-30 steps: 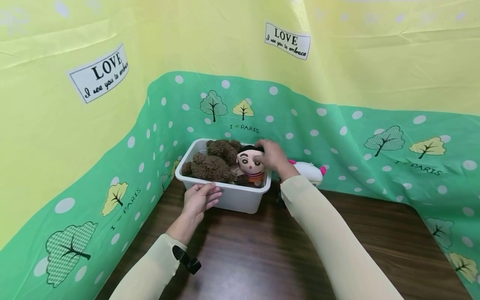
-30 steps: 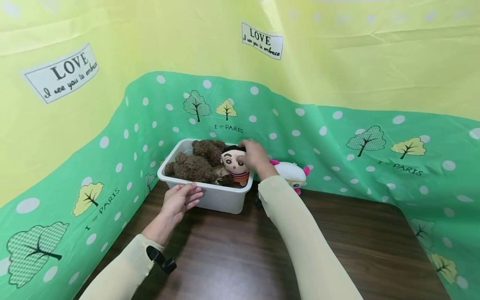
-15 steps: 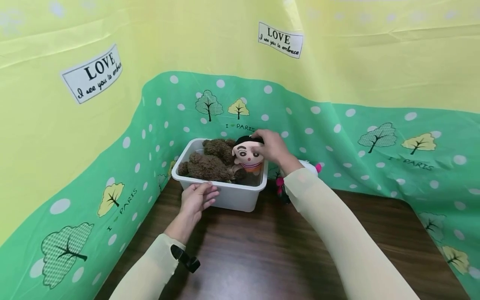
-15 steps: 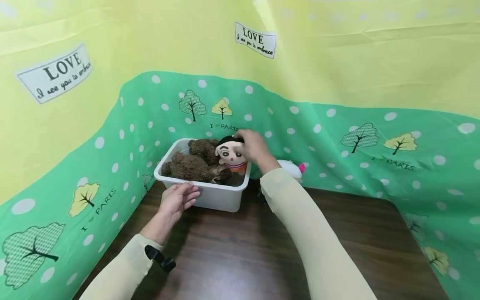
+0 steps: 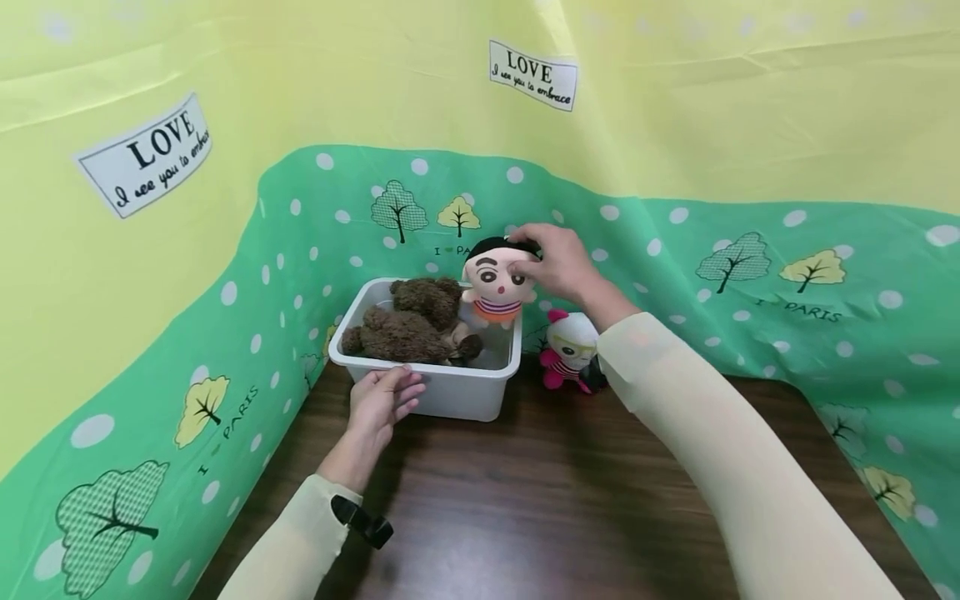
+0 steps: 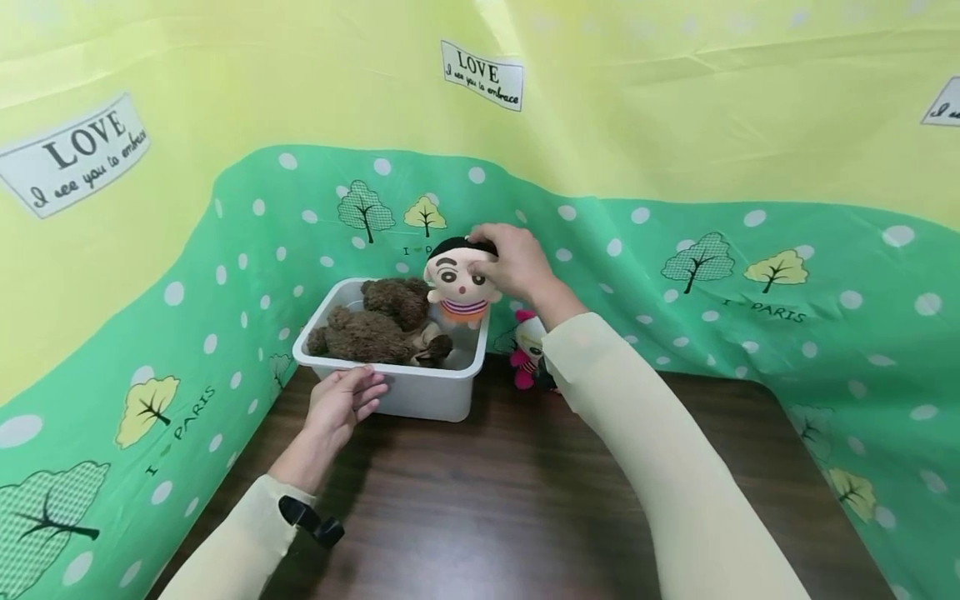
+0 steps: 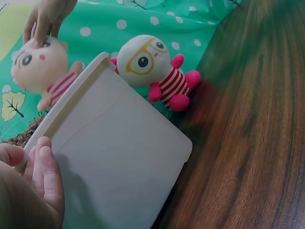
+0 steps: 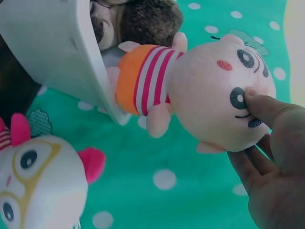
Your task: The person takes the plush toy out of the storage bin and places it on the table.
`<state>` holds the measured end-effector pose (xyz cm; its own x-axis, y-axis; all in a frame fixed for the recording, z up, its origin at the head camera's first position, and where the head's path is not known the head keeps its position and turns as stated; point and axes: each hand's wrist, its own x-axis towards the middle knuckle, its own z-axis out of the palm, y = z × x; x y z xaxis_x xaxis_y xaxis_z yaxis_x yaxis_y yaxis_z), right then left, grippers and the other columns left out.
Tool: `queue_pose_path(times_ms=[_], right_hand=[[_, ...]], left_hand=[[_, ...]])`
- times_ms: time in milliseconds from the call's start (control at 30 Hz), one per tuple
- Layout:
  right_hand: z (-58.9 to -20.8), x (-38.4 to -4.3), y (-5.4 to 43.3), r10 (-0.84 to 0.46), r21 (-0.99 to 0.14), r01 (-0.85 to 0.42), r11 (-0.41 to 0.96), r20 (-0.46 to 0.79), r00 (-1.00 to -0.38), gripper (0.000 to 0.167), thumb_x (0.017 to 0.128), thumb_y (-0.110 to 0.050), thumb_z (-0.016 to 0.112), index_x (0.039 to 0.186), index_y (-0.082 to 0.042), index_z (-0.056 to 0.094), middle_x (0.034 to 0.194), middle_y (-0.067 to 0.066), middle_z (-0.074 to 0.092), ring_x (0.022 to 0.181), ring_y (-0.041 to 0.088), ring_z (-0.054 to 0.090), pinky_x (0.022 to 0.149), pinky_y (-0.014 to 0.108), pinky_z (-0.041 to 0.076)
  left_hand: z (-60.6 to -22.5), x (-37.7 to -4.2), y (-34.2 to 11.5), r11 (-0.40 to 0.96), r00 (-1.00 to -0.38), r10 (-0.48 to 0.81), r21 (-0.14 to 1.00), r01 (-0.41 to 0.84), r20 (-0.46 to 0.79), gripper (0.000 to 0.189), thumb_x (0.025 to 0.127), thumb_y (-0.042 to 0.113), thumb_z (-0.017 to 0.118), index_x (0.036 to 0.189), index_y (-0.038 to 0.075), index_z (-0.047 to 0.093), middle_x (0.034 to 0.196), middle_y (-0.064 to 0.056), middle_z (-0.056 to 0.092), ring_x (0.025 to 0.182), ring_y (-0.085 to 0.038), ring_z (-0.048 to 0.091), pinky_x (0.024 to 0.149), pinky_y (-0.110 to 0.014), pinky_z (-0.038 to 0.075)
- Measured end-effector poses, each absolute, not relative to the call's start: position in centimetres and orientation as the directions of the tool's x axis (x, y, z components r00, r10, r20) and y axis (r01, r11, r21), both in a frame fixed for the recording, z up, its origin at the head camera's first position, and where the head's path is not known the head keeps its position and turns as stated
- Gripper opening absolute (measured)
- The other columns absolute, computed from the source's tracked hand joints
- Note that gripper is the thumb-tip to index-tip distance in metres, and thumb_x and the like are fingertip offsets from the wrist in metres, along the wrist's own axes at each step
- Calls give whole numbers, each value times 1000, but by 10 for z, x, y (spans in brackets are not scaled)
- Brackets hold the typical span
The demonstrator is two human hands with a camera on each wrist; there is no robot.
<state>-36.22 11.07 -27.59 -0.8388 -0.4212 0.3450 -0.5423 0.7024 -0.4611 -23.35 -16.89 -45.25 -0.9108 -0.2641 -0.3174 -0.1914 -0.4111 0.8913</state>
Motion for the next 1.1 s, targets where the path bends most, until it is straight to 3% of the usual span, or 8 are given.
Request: queue_pose_path(times_ms=[400,733,1100], right_hand=[[-253,-342,159,-378,-511,-486,709,307,-874,43,93,-26,78,133,-13,66,130,9,67,120,29,59,97,48,54],[-235,-321,226,-315,-538,-434,723,302,-900,49,96,-30,74,139,-10,61,142,17,60,134,43,55,96,59,54],[-244,-305,296,-192,-515,-299,803,253,-948,54,96,-38,72,140,-9,60,143,22,57,133,52,52,94,65,53]], left_hand=[[-453,-234,-170,-418,-908,-266,887,-194,-324,25,93,18,69,110,10,54,82,1,79,77,-14,77,62,-27,61],[-454,-236,-170,-414,-912,-253,888,-199,-322,23,93,17,69,108,10,53,84,1,79,78,-14,77,61,-27,61],[-454,-236,-170,-414,-911,-249,887,-207,-329,23,93,17,69,109,11,53,83,2,79,78,-13,77,62,-27,61]])
